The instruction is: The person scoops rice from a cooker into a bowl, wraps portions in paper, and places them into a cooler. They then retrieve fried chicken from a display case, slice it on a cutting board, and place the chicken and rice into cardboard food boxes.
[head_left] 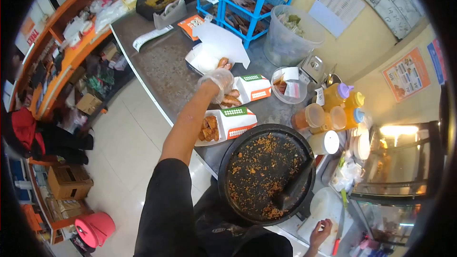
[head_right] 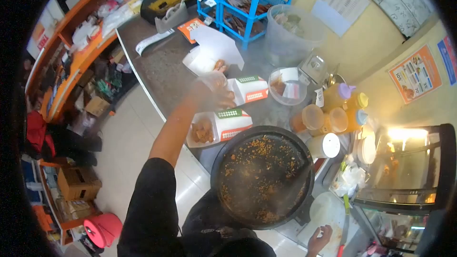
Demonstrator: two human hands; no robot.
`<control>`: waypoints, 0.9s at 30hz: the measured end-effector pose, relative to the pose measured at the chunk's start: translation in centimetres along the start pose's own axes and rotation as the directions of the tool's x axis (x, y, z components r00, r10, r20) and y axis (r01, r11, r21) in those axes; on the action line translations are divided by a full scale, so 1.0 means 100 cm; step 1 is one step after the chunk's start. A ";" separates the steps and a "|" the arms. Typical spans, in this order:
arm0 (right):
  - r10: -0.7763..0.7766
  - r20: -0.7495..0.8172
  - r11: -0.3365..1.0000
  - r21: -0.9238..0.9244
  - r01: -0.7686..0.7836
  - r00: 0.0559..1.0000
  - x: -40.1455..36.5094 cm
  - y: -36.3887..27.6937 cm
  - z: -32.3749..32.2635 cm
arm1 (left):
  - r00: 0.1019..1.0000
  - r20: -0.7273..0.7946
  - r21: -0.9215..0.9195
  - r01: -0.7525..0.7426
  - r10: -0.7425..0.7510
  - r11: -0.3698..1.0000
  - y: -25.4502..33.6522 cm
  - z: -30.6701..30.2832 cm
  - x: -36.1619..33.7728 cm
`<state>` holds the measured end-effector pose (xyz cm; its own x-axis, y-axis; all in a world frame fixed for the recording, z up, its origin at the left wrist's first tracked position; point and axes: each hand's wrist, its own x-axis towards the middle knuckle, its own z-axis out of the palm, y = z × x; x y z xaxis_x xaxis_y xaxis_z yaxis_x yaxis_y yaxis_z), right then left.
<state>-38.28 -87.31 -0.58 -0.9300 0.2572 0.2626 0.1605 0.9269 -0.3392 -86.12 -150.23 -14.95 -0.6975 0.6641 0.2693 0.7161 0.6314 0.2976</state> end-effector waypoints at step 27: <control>0.515 -0.212 0.846 -0.033 -0.533 0.830 -0.092 -0.237 0.019 | 0.909 0.394 -0.129 -0.094 0.138 0.987 0.070 -0.086 0.018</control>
<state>-34.20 -112.14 3.30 -0.6195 0.7490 0.2352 0.6421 0.6558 -0.3971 -82.65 -148.02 -4.52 -0.5237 0.8485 -0.0753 0.7689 0.5089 0.3870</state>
